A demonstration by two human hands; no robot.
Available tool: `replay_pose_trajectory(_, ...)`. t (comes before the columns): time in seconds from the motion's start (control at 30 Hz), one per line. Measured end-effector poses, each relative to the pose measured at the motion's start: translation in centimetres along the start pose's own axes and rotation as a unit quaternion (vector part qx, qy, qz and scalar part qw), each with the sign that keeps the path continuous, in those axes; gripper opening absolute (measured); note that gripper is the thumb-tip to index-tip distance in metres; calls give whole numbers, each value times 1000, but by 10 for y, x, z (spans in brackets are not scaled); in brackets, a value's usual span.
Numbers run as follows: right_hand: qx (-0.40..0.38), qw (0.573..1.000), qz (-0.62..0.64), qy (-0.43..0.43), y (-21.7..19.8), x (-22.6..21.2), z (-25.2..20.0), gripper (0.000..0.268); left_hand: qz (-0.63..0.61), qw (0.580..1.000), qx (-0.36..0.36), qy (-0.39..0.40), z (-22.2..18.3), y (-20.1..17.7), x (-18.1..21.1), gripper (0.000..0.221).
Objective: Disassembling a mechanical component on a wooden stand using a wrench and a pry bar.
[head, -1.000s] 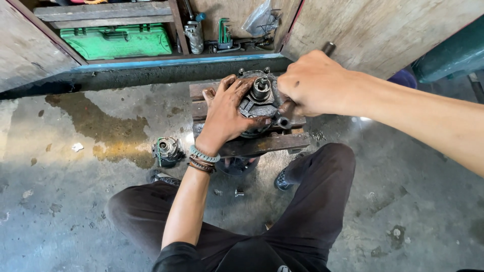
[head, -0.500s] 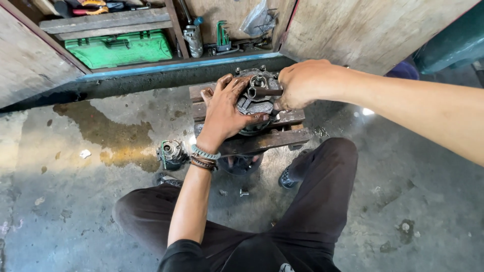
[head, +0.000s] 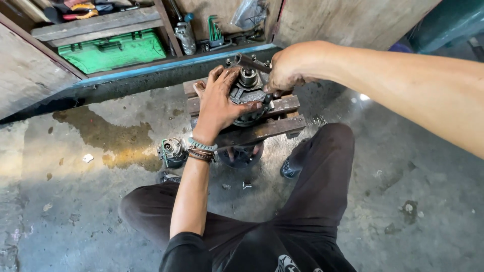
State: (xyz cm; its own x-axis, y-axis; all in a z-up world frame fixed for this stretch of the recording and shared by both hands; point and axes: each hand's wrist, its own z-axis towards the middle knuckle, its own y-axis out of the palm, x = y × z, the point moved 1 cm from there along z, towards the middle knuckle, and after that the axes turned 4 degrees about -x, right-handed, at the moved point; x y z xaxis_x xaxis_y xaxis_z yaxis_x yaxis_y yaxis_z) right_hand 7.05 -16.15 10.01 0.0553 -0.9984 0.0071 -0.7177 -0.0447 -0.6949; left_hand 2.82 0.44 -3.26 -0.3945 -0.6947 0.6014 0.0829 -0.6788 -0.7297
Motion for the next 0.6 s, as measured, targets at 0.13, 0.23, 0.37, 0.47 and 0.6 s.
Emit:
replay_pose_trajectory(0.13, 46, 997, -52, -22, -3, -6, -21, 32, 12, 1000, 5, 7, 4, -1, -1, 92)
replay_pose_trajectory(0.23, 71, 985, -155, -28, -7, 0, -36, 41, 20, 1000, -10, 4, 5, 1, -3, 98)
replay_pose_trajectory(0.37, 280, 822, -411, -275, -19, 26, -35, 20, 20, 1000, -24, 2, 6, -1, -3, 98)
replay_pose_trajectory(0.47, 312, 732, -523, -306, -27, 38, -36, 11, 25, 999, -44, -17, 6, -1, -2, 102)
replay_pose_trajectory(0.6, 270, 750, -498, -341, -23, 47, -34, 29, 15, 999, -31, 1, 4, -4, 0, 98)
